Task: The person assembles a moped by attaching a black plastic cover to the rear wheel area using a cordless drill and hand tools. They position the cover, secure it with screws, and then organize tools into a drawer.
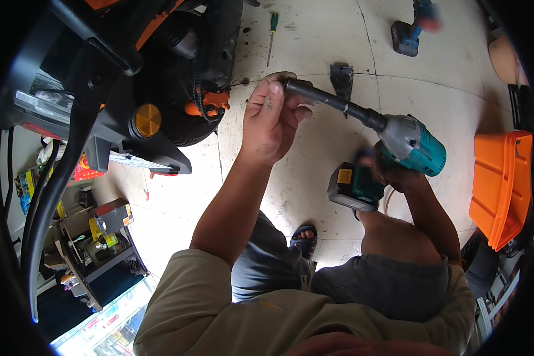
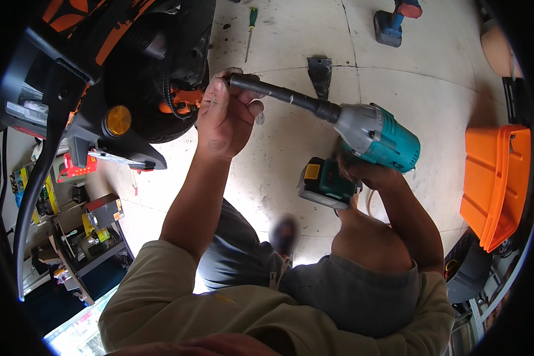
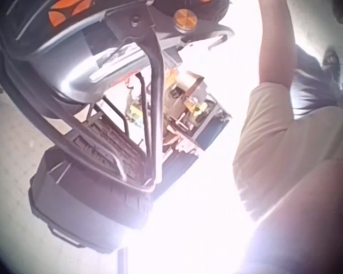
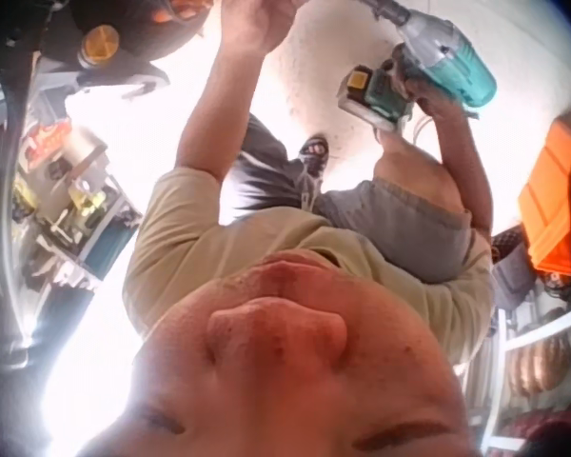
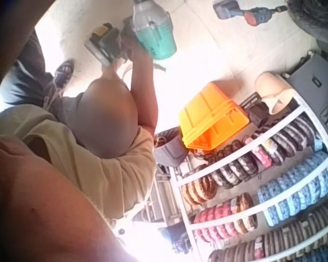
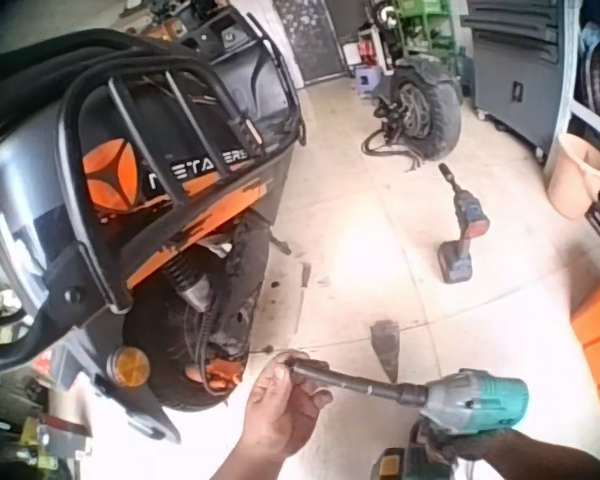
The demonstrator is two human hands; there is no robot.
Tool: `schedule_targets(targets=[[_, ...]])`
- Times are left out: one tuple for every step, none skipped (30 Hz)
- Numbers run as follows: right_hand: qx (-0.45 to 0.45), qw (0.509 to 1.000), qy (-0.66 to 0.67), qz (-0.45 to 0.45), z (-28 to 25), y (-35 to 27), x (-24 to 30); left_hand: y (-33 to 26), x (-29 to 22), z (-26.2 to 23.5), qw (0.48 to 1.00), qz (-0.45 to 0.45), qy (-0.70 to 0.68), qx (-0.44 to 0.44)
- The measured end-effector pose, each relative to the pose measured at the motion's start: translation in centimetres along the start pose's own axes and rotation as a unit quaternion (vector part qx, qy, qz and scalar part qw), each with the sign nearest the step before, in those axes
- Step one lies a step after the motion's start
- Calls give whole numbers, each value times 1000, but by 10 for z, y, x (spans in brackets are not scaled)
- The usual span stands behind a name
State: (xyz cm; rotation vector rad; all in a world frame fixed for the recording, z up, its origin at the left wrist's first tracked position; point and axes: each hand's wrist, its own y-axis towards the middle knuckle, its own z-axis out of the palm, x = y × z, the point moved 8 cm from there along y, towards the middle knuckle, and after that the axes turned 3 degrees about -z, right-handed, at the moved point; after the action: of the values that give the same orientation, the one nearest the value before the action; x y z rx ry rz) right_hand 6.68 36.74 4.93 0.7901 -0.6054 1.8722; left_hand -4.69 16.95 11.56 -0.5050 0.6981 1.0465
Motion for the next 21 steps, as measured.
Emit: schedule_targets(targets=[[-8, 1000, 9, 9, -1, 5, -4, 3, 2, -4, 1000, -1, -19, -6], [-16, 1000, 18, 18, -3, 12, -9, 5, 2, -9, 999, -2, -38, -13], [-8, 999, 32, 16, -6, 18, -16, 6, 6, -15, 999, -16, -28, -21], [-7, 999, 30, 26, -7, 25, -18, 8, 8, -16, 999, -20, -28, -20], [-5, 999, 29, 35, -6, 34, -17, 11, 10, -16, 999, -25, -27, -19], [-2, 999, 29, 43, -7, 43, -18, 15, 12, -16, 999, -29, -24, -18], [14, 999, 27, 39, -10, 52, -18, 16, 20, -19, 997, -57, -6, -42], [18, 999, 20, 40, -13, 63, -20, 17, 25, -22, 995, -83, 15, -57], [23, 999, 16, 43, -17, 75, -27, 16, 33, -28, 990, -111, 37, -74], [26, 998, 14, 48, -21, 86, -34, 13, 43, -35, 984, -141, 57, -94], [40, 999, 10, 31, -19, 98, -32, 8, 46, -47, 968, -166, 129, -141], [53, 998, 8, 33, -27, 109, -38, 2, 40, -56, 940, -184, 229, -176], [70, 997, 10, 35, -35, 120, -48, -8, 28, -71, 901, -188, 339, -195], [84, 996, 12, 38, -42, 128, -58, -16, 7, -76, 862, -163, 438, -197], [85, 995, -9, 50, -52, 136, -67, -23, -18, -77, 812, -129, 536, -191], [100, 993, -8, 55, -48, 145, -79, -43, -50, -74, 792, -63, 569, -210], [83, 994, -34, 64, -57, 148, -77, -45, -74, -67, 775, -30, 596, -211], [83, 993, -47, 69, -62, 156, -82, -49, -96, -49, 704, -38, 667, -241], [106, 992, -46, 42, -60, 168, -83, -68, -116, -35, 690, 15, 683, -239], [121, 991, -49, 17, -62, 177, -85, -86, -133, -26, 650, 55, 710, -264], [130, 990, -50, -3, -66, 181, -88, -92, -145, -12, 615, 113, 753, -207]])
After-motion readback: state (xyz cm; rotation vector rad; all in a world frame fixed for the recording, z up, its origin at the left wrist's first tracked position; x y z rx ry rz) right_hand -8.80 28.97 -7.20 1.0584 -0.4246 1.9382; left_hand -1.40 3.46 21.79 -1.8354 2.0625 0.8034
